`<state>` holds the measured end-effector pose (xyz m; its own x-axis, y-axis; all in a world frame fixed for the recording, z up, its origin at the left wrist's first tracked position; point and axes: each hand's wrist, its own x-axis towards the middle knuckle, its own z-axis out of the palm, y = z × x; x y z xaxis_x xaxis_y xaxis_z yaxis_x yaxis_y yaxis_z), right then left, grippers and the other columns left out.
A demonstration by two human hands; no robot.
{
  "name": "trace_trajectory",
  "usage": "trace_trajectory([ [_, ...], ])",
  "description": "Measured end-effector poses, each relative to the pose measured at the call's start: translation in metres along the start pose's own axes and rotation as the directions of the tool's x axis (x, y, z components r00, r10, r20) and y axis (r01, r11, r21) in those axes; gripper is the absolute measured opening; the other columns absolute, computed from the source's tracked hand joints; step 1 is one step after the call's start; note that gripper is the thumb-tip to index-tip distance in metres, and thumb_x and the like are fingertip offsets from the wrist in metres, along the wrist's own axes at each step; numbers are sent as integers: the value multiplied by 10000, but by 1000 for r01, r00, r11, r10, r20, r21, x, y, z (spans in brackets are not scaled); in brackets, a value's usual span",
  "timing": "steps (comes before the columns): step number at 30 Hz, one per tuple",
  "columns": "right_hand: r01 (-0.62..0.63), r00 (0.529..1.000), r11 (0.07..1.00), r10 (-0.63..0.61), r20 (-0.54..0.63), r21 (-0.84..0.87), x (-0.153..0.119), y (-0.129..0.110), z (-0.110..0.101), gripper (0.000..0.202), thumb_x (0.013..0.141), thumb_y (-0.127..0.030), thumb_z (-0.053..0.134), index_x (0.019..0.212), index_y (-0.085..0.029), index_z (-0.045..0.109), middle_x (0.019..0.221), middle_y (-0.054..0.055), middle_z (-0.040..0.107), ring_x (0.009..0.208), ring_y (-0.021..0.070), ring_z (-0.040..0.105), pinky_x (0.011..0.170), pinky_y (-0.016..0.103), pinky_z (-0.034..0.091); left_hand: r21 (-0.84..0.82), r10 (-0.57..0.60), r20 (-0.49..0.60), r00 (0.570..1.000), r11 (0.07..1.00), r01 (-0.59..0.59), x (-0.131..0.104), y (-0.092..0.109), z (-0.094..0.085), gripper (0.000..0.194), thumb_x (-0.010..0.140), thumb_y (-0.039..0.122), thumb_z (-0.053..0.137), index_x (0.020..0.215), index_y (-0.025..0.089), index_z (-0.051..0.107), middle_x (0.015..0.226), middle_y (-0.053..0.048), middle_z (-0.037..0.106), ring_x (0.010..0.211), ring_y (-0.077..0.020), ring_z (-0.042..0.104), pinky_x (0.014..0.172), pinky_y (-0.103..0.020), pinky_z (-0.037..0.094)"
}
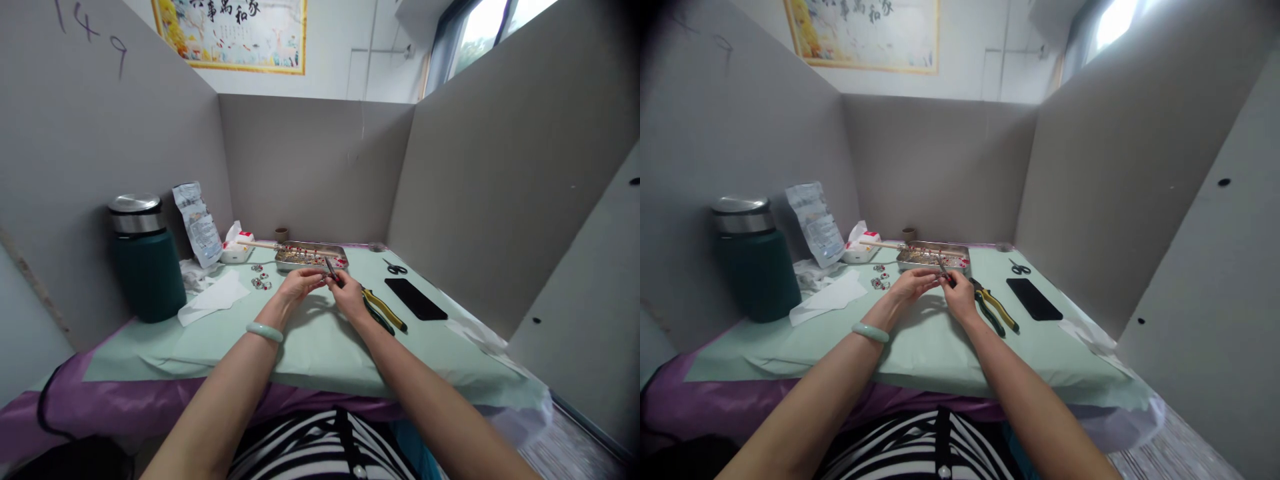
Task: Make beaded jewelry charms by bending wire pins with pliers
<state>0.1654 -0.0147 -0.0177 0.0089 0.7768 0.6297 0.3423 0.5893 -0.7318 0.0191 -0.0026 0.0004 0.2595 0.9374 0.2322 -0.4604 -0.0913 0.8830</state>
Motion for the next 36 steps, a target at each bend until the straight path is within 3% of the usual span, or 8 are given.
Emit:
trace_trajectory([
  [6, -128, 992, 990, 128, 15, 58, 2, 2, 2, 301, 779, -467, 547, 815, -172, 598, 719, 22, 633, 610, 153, 568, 594, 269, 447, 142, -28, -53, 998, 989, 35, -5, 5, 0, 169, 675, 230, 762, 773, 104, 704, 844, -119, 699, 774, -197, 639, 811, -395, 476],
  [10, -285, 950, 943, 253, 183, 173, 0, -2, 0, 440, 829, -584, 434, 897, -181, 598, 784, 35, 639, 559, 123, 582, 443, 211, 398, 42, -3, -73, 997, 999, 6, -5, 9, -4, 170, 703, 244, 743, 784, 111, 677, 836, -106, 695, 773, -195, 650, 812, -388, 479],
  [12, -308, 934, 932, 258, 248, 189, -2, -4, -2, 467, 849, -588, 389, 892, -178, 608, 788, 44, 642, 556, 124, 588, 398, 198, 363, -20, -4, -85, 996, 1000, 3, -4, 10, -6, 149, 713, 222, 730, 778, 108, 661, 822, -103, 695, 783, -202, 659, 822, -394, 480],
  [16, -172, 962, 985, 169, 213, -7, -5, -6, -5, 426, 873, -526, 395, 809, -182, 638, 683, 26, 640, 543, 123, 576, 472, 217, 387, -95, 5, -116, 993, 995, -16, -1, 12, -9, 107, 716, 174, 706, 750, 124, 619, 836, -99, 702, 819, -209, 665, 831, -401, 488],
  [20, -96, 977, 961, 141, 158, -260, -6, -5, -6, 411, 896, -485, 377, 756, -207, 646, 647, 19, 650, 542, 134, 568, 540, 243, 369, -83, 2, -109, 994, 996, -11, 1, 12, -10, 129, 703, 172, 710, 737, 129, 594, 864, -101, 706, 813, -210, 664, 805, -391, 495],
  [32, -60, 979, 887, 141, 144, -457, -7, -7, -5, 408, 914, -462, 368, 771, -223, 667, 702, 50, 684, 657, 191, 602, 575, 271, 311, 100, 96, -48, 994, 991, -90, 0, 9, -10, 360, 608, 192, 789, 946, 127, 683, 963, -109, 691, 870, -205, 641, 879, -399, 458],
  [36, 11, 991, 862, 59, 122, -507, -6, -2, -4, 427, 920, -439, 370, 758, -209, 691, 778, 88, 674, 751, 213, 593, 643, 291, 340, 199, 164, -59, 985, 969, -149, 2, 7, -8, 361, 564, 153, 802, 908, 147, 697, 952, -91, 696, 934, -222, 617, 908, -407, 439],
])
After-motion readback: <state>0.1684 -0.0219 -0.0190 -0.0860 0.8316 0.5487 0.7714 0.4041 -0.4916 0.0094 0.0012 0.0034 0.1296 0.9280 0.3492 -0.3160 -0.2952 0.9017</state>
